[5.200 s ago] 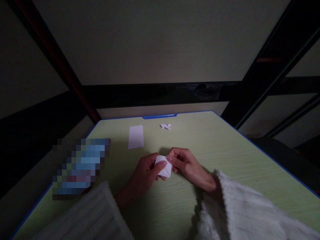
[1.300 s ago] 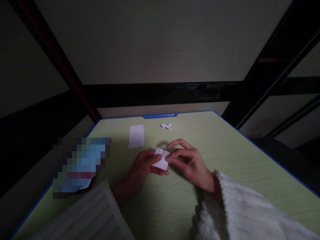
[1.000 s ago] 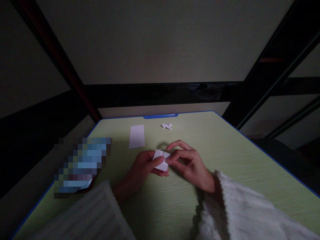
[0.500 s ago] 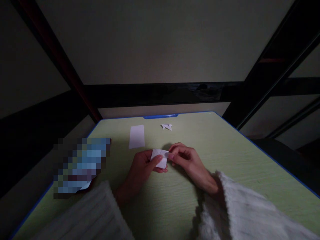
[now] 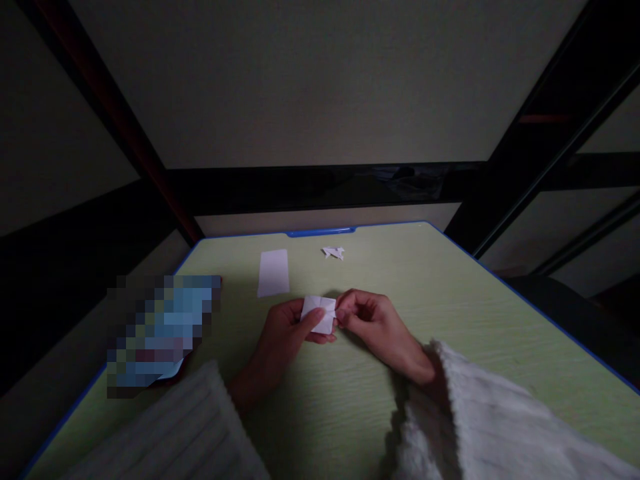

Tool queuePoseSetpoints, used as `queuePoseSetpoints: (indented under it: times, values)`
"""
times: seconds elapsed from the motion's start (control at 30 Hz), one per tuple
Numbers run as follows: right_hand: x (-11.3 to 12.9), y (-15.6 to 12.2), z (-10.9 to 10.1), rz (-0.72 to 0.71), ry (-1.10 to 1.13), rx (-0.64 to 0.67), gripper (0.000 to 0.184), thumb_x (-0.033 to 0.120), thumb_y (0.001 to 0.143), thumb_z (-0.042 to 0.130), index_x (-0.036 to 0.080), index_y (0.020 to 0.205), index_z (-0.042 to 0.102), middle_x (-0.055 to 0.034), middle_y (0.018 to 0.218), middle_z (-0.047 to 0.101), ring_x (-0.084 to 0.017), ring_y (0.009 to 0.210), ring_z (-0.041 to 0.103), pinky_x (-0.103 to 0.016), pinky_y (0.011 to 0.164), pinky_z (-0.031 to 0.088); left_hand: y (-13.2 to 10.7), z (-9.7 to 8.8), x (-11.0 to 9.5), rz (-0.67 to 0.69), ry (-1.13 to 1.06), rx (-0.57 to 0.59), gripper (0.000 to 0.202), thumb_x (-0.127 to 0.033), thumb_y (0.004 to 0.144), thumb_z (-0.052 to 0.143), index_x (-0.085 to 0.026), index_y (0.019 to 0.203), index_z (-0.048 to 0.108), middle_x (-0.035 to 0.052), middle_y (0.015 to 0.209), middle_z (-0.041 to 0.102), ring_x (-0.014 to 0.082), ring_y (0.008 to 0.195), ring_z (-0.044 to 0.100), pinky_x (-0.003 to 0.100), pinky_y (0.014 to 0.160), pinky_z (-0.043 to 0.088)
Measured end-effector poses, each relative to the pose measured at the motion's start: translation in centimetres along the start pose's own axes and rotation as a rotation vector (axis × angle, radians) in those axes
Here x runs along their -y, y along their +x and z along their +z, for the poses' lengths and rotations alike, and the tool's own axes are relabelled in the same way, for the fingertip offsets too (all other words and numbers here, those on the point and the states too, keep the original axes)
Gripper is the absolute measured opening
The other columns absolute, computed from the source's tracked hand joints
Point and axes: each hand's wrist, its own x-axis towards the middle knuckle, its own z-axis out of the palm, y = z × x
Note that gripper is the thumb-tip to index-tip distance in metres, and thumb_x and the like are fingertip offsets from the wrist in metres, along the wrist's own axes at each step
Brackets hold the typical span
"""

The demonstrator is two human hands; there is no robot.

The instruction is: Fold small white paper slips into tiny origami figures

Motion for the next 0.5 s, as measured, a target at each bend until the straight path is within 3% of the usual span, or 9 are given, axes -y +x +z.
queuePoseSetpoints:
  times: [0.33, 0.5]
  values:
    - [-0.40, 0.29, -0.03, 0.051, -0.004, 0.005, 0.007, 0.017, 0.065, 0.053, 0.013, 0.060, 0.050, 0.0023, 0.055, 0.050, -0.007, 0.050, 0.043, -0.022, 0.051, 0.033, -0.15, 0.00, -0.11, 0.028, 0.026, -0.030, 0.014, -0.023, 0.064, 0.058, -0.010, 0.068, 0.061, 0.0001, 0.054, 0.064, 0.0119, 0.048, 0.060, 0.020, 0.047, 0.047]
    - [-0.56, 0.10, 0.24, 0.080, -0.005, 0.074, 0.016, 0.025, 0.065, 0.056, 0.014, 0.062, 0.046, 0.0035, 0.054, 0.047, -0.007, 0.050, 0.041, -0.021, 0.048, 0.031, -0.32, 0.20, -0.10, 0.069, 0.081, -0.015, 0.011, -0.021, 0.064, 0.056, -0.010, 0.066, 0.061, -0.0009, 0.051, 0.062, 0.0116, 0.045, 0.059, 0.019, 0.045, 0.046]
